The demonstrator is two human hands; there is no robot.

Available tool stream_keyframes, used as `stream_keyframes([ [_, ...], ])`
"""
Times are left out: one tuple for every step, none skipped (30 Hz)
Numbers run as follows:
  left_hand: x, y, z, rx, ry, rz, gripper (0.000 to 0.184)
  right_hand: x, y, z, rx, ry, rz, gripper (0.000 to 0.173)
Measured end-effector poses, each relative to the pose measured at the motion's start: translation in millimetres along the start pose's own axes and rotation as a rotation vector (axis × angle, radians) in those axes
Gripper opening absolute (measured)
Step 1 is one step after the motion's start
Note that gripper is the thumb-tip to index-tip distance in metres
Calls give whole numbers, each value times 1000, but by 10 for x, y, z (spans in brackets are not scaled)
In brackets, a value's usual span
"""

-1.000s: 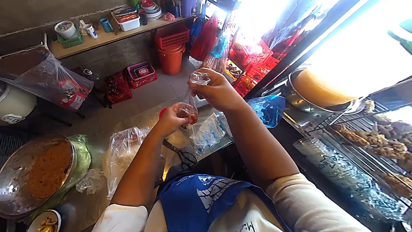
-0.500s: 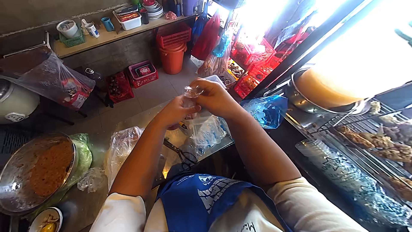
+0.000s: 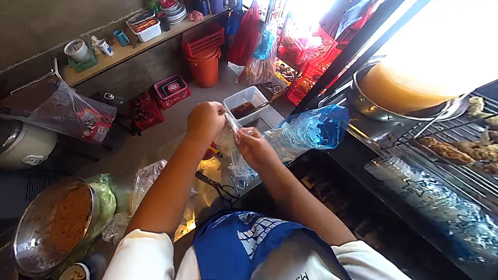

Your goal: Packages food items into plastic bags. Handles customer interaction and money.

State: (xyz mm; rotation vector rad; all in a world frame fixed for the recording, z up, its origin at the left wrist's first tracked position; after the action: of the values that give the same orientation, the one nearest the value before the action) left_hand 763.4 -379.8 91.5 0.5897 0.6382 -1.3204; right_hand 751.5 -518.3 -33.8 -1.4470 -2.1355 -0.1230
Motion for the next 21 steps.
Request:
stream_keyframes([
  [49, -2, 115, 63, -46, 18, 14, 41, -41, 142, 77, 110, -40, 17],
  [108, -24, 241, 127, -121, 11, 13, 110, -100, 230, 127, 224, -95, 19],
  [174, -60, 364, 171, -232, -27, 12, 196, -157, 262, 150, 335, -173, 19],
  [241, -117, 480, 193, -378, -91, 11, 286, -208, 247, 145, 436, -281, 16],
  [304, -201, 585, 183, -546, -181, 12, 373, -254, 198, 118, 507, -408, 11],
  [354, -290, 667, 156, -700, -273, 13, 452, -292, 121, 81, 540, -537, 9],
  [397, -373, 724, 122, -819, -355, 13, 504, -324, 31, 31, 528, -647, 12],
  [430, -450, 764, 97, -895, -419, 13, 505, -345, -49, -23, 485, -717, 16],
  [450, -519, 796, 91, -930, -469, 13, 453, -354, -123, -64, 404, -735, 17],
  [454, -576, 821, 108, -952, -510, 12, 369, -356, -216, -85, 267, -705, 10],
  [449, -618, 816, 122, -962, -537, 11, 293, -341, -330, -79, 68, -657, 7],
  [438, -648, 775, 131, -953, -547, 10, 254, -290, -435, -97, -82, -643, 14],
  [422, -663, 699, 129, -921, -537, 9, 228, -234, -523, -156, -154, -663, 18],
  [407, -665, 598, 114, -883, -512, 9, 197, -178, -595, -223, -206, -675, 20],
  [401, -658, 479, 84, -854, -481, 8, 172, -153, -672, -281, -289, -652, 20],
  [407, -645, 347, 39, -841, -449, 7, 170, -161, -742, -336, -401, -615, 18],
  [423, -624, 208, -13, -845, -412, 7, 189, -189, -796, -390, -529, -569, 14],
  [449, -597, 62, -69, -869, -368, 7, 203, -215, -823, -431, -669, -505, 9],
  [483, -570, -95, -136, -908, -307, 7, 207, -237, -826, -465, -800, -436, 4],
  [525, -545, -253, -208, -962, -229, 7, 208, -259, -820, -517, -909, -380, 1],
  [581, -525, -409, -284, -1028, -145, 6, 207, -284, -812, -590, -1004, -334, 3],
])
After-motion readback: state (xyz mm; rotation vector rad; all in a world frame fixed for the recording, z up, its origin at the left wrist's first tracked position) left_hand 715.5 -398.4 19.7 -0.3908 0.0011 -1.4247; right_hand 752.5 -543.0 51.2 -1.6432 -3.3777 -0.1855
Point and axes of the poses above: each hand's wrist, its own y-axis towards the middle knuckle, its own x-axis out of the palm, z = x × y, the point moved 10 cm from there along y, towards the middle knuckle, and after that the axes turned 15 degrees about -y, right-handed, at the moved point
